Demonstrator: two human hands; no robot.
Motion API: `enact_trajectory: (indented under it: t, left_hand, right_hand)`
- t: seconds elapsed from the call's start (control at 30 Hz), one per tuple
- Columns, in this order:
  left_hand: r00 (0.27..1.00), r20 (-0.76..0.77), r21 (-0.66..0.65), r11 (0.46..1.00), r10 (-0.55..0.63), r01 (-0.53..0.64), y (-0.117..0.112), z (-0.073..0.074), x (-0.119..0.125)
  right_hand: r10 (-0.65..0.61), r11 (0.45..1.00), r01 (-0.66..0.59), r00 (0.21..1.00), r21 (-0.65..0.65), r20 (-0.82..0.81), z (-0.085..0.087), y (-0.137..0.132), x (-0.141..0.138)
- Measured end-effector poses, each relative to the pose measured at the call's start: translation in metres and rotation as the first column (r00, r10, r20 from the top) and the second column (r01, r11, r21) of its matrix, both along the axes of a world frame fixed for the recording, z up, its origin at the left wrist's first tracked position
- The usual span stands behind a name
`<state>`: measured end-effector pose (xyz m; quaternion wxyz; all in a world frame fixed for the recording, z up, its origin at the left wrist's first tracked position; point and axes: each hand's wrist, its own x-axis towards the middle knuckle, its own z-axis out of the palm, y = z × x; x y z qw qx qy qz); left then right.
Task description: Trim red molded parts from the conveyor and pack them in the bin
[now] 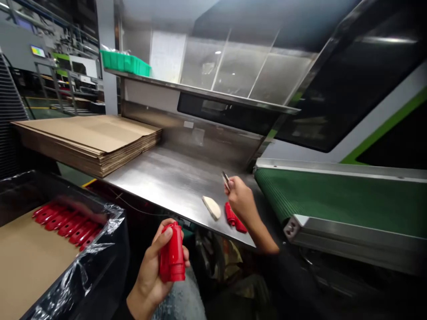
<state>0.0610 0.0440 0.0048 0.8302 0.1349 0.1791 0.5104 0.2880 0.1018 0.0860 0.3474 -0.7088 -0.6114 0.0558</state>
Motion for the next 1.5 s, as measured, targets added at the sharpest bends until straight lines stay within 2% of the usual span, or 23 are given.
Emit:
enact_trajectory:
  t: [0.1, 0.17, 0.23, 0.3, 0.37, 0.43, 0.5, 0.57, 0.67, 0.8, 1.0, 1.17, 1.33, 1.5]
  left_hand:
    - [1.0, 0.023, -0.038, 0.999, -0.004, 0.005, -0.002, 0.003, -0.003]
    - [0.999, 0.03, -0.067, 0.997, -0.026, 0.028, -0.006, 0.004, -0.005]
    - [0.998, 0.035, -0.091, 0.994, -0.06, 0.063, -0.012, 0.006, -0.005]
    - [0.994, 0.041, -0.107, 0.989, -0.098, 0.102, -0.019, 0.007, -0.006]
    - [0.99, 0.049, -0.115, 0.984, -0.129, 0.133, -0.026, 0.007, -0.007]
    - [0.987, 0.056, -0.12, 0.981, -0.149, 0.154, -0.033, 0.006, -0.01]
    - [0.986, 0.052, -0.135, 0.977, -0.161, 0.166, -0.038, 0.005, -0.012]
    - [0.987, 0.028, -0.167, 0.973, -0.159, 0.161, -0.041, 0.005, -0.013]
    - [0.992, -0.043, -0.171, 0.979, -0.121, 0.112, -0.045, 0.007, -0.014]
    - [0.993, -0.075, -0.102, 0.991, -0.095, 0.087, -0.051, 0.01, -0.015]
    - [0.984, -0.12, -0.116, 0.986, -0.135, 0.121, -0.054, 0.006, -0.02]
    - [0.988, -0.153, -0.151, 0.988, -0.039, 0.016, -0.056, 0.01, -0.021]
    - [0.983, -0.154, -0.15, 0.986, -0.102, 0.078, -0.058, 0.013, -0.019]
    - [0.981, -0.171, -0.114, 0.991, -0.09, 0.071, -0.058, 0.011, -0.018]
  right_hand:
    - [0.179, 0.982, -0.185, 0.968, -0.022, -0.177, -0.016, -0.08, -0.031]
    - [0.288, 0.939, -0.335, 0.891, -0.08, -0.351, -0.029, -0.126, -0.052]
    - [0.338, 0.906, -0.415, 0.824, -0.079, -0.456, -0.039, -0.155, -0.067]
    - [0.361, 0.908, -0.418, 0.814, -0.028, -0.455, -0.043, -0.168, -0.074]
    - [0.426, 0.901, -0.429, 0.836, 0.072, -0.345, -0.044, -0.171, -0.076]
    - [0.51, 0.858, -0.488, 0.846, 0.162, -0.157, -0.044, -0.172, -0.075]
    - [0.544, 0.82, -0.54, 0.839, 0.191, 0.036, -0.044, -0.174, -0.077]
    - [0.524, 0.823, -0.542, 0.84, 0.171, 0.14, -0.044, -0.176, -0.081]
    - [0.45, 0.858, -0.491, 0.86, 0.152, 0.242, -0.042, -0.181, -0.089]
    - [0.331, 0.868, -0.436, 0.866, 0.24, 0.375, -0.04, -0.183, -0.099]
    - [0.256, 0.876, -0.395, 0.868, 0.278, 0.426, -0.039, -0.181, -0.106]
    - [0.24, 0.874, -0.396, 0.856, 0.283, 0.459, -0.04, -0.182, -0.107]
    - [0.255, 0.871, -0.4, 0.864, 0.286, 0.434, -0.041, -0.182, -0.104]
    - [0.239, 0.866, -0.404, 0.852, 0.294, 0.466, -0.042, -0.184, -0.103]
